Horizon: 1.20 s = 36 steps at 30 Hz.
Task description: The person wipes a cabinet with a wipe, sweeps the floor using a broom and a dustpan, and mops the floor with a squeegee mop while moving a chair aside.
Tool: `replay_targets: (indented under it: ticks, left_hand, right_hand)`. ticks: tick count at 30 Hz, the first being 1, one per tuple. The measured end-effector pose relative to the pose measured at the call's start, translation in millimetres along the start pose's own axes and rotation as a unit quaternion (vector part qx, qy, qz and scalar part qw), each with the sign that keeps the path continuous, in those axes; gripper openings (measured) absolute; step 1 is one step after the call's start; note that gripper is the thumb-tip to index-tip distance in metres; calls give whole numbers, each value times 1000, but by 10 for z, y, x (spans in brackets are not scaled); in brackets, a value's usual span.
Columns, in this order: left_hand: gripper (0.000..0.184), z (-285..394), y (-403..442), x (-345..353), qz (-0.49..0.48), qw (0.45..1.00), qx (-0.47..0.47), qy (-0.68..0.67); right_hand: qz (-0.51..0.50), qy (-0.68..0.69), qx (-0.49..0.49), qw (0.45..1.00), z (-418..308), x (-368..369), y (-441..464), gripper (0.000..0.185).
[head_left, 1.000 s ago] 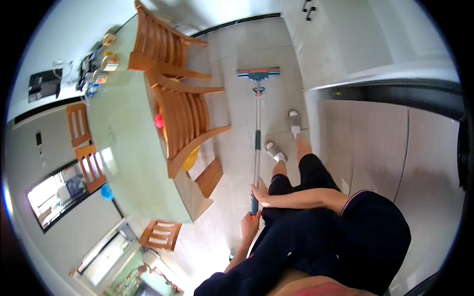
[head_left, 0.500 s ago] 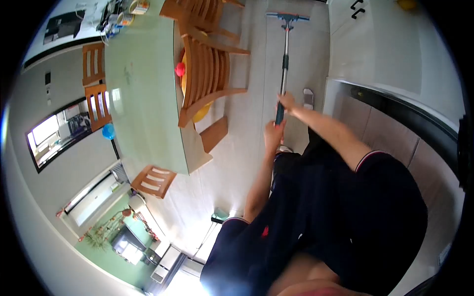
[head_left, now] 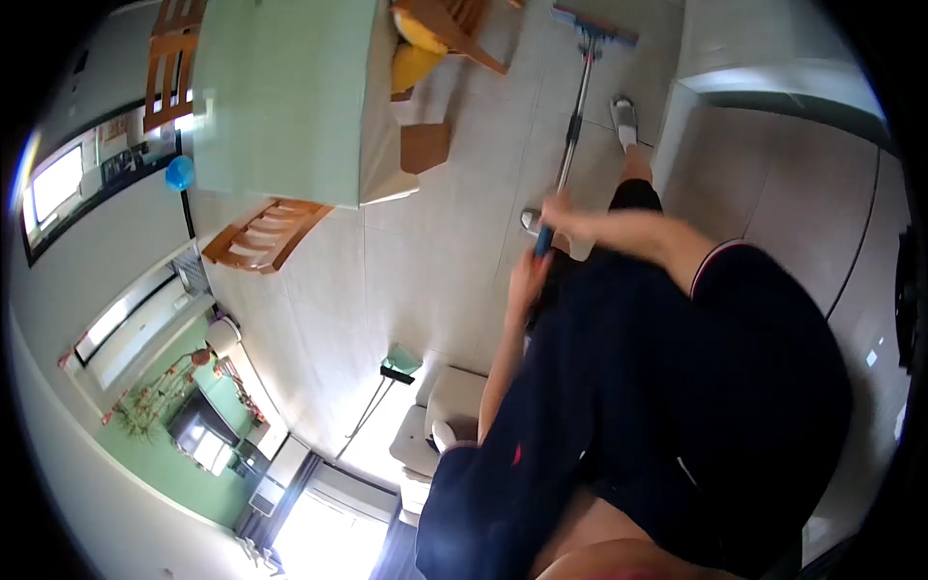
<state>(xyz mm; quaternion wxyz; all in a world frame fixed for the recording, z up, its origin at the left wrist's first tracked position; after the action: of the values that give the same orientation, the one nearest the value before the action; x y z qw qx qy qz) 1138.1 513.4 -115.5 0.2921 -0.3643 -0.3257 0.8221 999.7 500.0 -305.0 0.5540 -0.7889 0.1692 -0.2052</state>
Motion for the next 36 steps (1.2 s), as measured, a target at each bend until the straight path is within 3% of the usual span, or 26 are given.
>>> replay_targets:
  ticks: [2,3,4,7,10,12,13,14,15,16,17,18,19,20,22,23,25,28,29,30,31,32,33,34,35,36]
  left_hand:
    - [37,-587,-870,-266,15,999,-52,9]
    - [37,-924,-1239,-336,24,988,-98,113]
    - [37,-1134,-1615,-445,43,995,-65,70]
    - [38,-1190,-1899,-522,32,989,-124,73]
    - [42,-938,-1328,-434,55,996,-57,46]
    - [46,-708,-768,-150,87,996,-2,16]
    - [47,-423,-450,-74,41,999,-2,15]
    - [46,-174,-151,81,75,996,43,-24]
    - [46,294,23,119,101,990,75,-64]
    - [41,364,492,322,30,993,60,-94]
    - [35,1009,484,204,21,985,75,-157]
    - [31,1134,821,394,-28,972,61,-226]
    - [31,1505,807,349,-30,972,65,-225]
    - [30,1682,919,375,-69,972,67,-212]
    - [28,1804,1111,388,-90,981,44,-168]
    - [28,1660,1055,320,-83,981,44,-171]
    - [28,1319,930,181,-28,991,61,-118]
    - [31,-213,850,69,-54,990,49,-117]
    - [31,-789,644,-77,-71,992,29,-102]
    - [30,-1713,618,-75,-28,974,168,-152]
    - [33,-2242,192,-310,0,986,152,-75]
    - [37,-2760,-264,-562,25,991,132,2]
    - [40,-3293,-789,-738,17,992,109,-68]
    - [41,-3754,-1291,-885,13,1000,21,9]
    - [38,-4204,-1801,-990,-9,999,-11,41]
    - [35,-4560,-2348,-1047,36,996,-2,86]
  right_hand:
    - [-24,-121,59,991,893,514,-436,34]
    - [-49,-206,83,974,1258,740,-671,41]
    - [-69,-266,105,956,1570,960,-898,48]
    - [-25,-258,107,960,1816,1309,-1274,72]
    - [24,-110,92,989,1168,1158,-1294,64]
    - [56,-185,-21,981,646,692,-976,47]
    - [70,-176,-69,979,367,443,-743,41]
    - [75,-141,-122,980,62,192,-473,36]
    - [47,-91,-183,978,-245,-101,-198,31]
    - [8,-48,-249,967,-560,-386,-6,26]
    - [-85,40,-300,949,-901,-635,-57,24]
    - [-81,-46,-286,954,-1289,-882,25,32]
    - [-76,-42,-257,963,-1419,-1216,594,36]
    - [-1,-118,-219,969,-1719,-1409,351,34]
    - [38,-92,-181,978,-1999,-1260,-232,29]
    - [33,-97,-184,978,-1881,-1095,-257,29]
    - [-10,85,-152,985,-1578,-750,-304,30]
    - [-42,121,-115,985,-341,-56,222,23]
    - [-3,103,-83,991,48,425,-189,23]
    - [-1,13,-92,996,635,787,-83,26]
    - [29,68,-18,997,1126,1332,-442,32]
    - [29,19,-76,997,1962,1647,-202,34]
    - [-7,3,-21,1000,2452,2072,-578,27]
    - [-42,-37,-1,998,3084,2428,-735,29]
    - [-83,-114,31,990,3762,2746,-922,31]
    - [-135,-208,75,966,4284,3039,-1166,34]
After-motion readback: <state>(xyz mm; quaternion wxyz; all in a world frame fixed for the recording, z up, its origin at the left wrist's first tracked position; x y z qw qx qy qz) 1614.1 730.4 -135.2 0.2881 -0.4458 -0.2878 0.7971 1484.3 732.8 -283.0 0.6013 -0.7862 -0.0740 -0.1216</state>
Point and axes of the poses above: each hand's wrist, its own y-axis towards the middle knuckle, its own x-axis out of the palm, z = x × y, the point moved 1 cm from there along y, towards the middle knuckle, and after that the axes turned 2 degrees about -y, right-handed, at the moved point
